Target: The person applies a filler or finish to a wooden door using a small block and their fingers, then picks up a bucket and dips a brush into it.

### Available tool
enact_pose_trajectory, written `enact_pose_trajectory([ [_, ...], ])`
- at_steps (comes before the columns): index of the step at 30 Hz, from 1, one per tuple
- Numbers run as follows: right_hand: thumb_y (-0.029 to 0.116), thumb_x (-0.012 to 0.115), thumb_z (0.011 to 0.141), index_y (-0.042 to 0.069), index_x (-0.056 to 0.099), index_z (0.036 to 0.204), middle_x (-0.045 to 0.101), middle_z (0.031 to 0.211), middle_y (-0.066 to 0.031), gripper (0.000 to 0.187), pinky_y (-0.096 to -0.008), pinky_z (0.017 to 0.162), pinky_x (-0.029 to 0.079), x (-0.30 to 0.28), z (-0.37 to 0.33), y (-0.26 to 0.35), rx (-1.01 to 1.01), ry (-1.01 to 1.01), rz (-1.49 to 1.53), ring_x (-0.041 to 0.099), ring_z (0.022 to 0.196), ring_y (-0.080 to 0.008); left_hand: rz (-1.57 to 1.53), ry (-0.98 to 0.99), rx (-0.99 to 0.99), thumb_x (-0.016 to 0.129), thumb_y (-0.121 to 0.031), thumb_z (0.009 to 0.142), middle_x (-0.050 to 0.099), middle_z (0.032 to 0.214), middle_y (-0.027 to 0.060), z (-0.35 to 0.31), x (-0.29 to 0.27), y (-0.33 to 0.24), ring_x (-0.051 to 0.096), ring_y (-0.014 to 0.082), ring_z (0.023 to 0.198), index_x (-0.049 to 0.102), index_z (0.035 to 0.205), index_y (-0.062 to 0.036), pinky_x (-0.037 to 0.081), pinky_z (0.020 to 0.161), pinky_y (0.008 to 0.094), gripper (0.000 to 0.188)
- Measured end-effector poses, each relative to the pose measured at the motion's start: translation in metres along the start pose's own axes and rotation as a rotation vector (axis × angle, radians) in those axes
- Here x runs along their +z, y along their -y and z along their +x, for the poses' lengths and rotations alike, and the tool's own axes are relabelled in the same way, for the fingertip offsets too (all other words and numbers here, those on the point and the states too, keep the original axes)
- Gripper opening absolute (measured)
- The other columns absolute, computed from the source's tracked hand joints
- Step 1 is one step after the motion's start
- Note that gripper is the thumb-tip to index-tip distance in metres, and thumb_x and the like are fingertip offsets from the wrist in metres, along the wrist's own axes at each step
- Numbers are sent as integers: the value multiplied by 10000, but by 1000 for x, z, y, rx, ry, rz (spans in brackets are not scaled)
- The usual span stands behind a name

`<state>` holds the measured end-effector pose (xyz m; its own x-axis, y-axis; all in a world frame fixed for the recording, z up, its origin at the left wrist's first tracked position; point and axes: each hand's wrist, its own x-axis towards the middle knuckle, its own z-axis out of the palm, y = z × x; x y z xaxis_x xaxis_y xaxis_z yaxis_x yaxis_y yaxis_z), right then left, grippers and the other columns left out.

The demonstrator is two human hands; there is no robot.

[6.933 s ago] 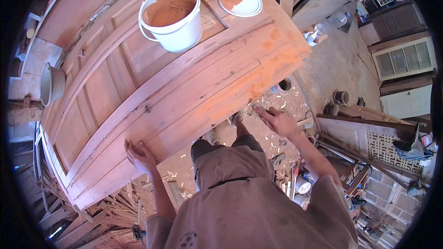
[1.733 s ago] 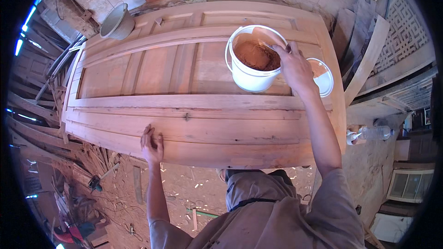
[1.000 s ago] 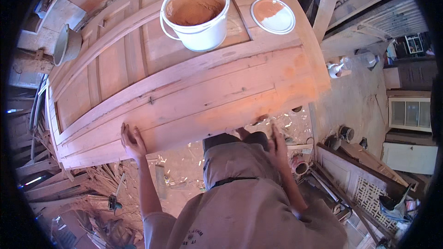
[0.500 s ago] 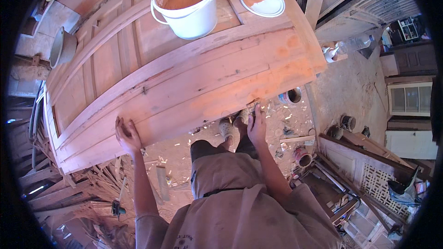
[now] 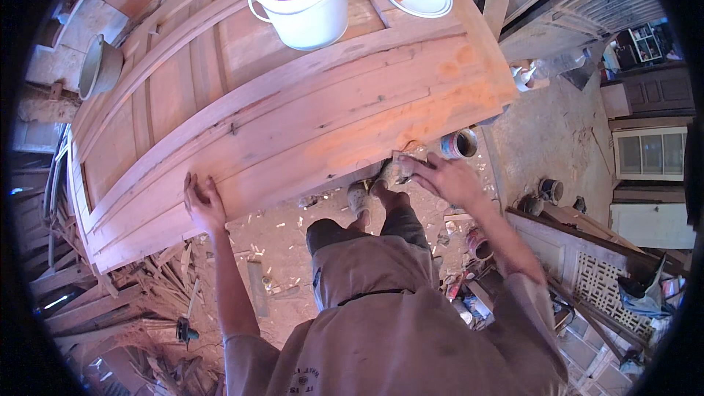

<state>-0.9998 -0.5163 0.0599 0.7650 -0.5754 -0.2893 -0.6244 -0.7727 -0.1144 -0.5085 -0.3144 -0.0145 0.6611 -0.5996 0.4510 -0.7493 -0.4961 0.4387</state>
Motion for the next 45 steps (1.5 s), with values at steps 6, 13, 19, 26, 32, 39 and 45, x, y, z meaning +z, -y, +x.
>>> enact_pose_trajectory([
  [6, 414, 549, 970, 397, 446, 1464, 629, 1078, -121, 504, -448, 703, 597, -28, 31, -23, -201, 38, -130, 702, 821, -305, -18, 6, -36, 680, -283, 938, 622, 1322, 180, -2, 2, 2, 584, 368, 1219, 647, 1175, 23, 457, 1023, 452, 389],
  [13, 437, 506, 996, 393, 444, 1470, 636, 1146, -105, 480, -433, 798, 590, -56, 36, -35, -143, 267, -112, 692, 958, -307, 2, -10, 7, 676, -278, 941, 621, 1319, 187, -3, 2, 5, 590, 374, 1209, 643, 1174, 22, 462, 1024, 455, 381],
  [19, 454, 503, 996, 377, 491, 1440, 657, 1175, -60, 451, -432, 796, 589, -44, 25, -61, -187, 163, -89, 697, 959, -284, -1, 2, -2, 675, -279, 941, 619, 1321, 191, -1, 4, 4, 591, 380, 1206, 640, 1180, 21, 464, 1021, 461, 385],
  [26, 392, 547, 990, 355, 498, 1438, 670, 1119, -89, 452, -442, 789, 585, -54, 2, -89, -13, 157, -35, 694, 929, -306, -3, -5, 10, 669, -283, 944, 613, 1328, 197, -1, 5, 7, 586, 385, 1212, 636, 1184, 26, 452, 1031, 471, 392],
  [32, 116, 658, 934, 219, 413, 1513, 621, 983, -205, 638, -468, 752, 533, 20, -30, -47, 158, -320, 671, 645, 855, -389, -36, 15, -16, 670, -261, 955, 603, 1336, 217, -2, 6, 5, 596, 364, 1211, 627, 1198, 41, 482, 1008, 437, 390],
  [39, 145, 604, 972, -40, 300, 1503, 561, 1107, -272, 639, -481, 821, 503, 141, 23, 50, 395, -828, 628, 598, 926, -441, 17, 31, 16, 672, -263, 960, 598, 1343, 224, 0, 5, 7, 589, 367, 1220, 621, 1209, 41, 473, 1021, 437, 397],
  [45, 185, 556, 1008, -25, 313, 1503, 551, 1126, -277, 590, -509, 815, 496, 171, 54, 62, 451, -869, 645, 589, 951, -464, 13, 16, -14, 682, -256, 939, 621, 1306, 220, -1, 3, 8, 588, 379, 1216, 633, 1176, 39, 459, 1034, 457, 381],
])
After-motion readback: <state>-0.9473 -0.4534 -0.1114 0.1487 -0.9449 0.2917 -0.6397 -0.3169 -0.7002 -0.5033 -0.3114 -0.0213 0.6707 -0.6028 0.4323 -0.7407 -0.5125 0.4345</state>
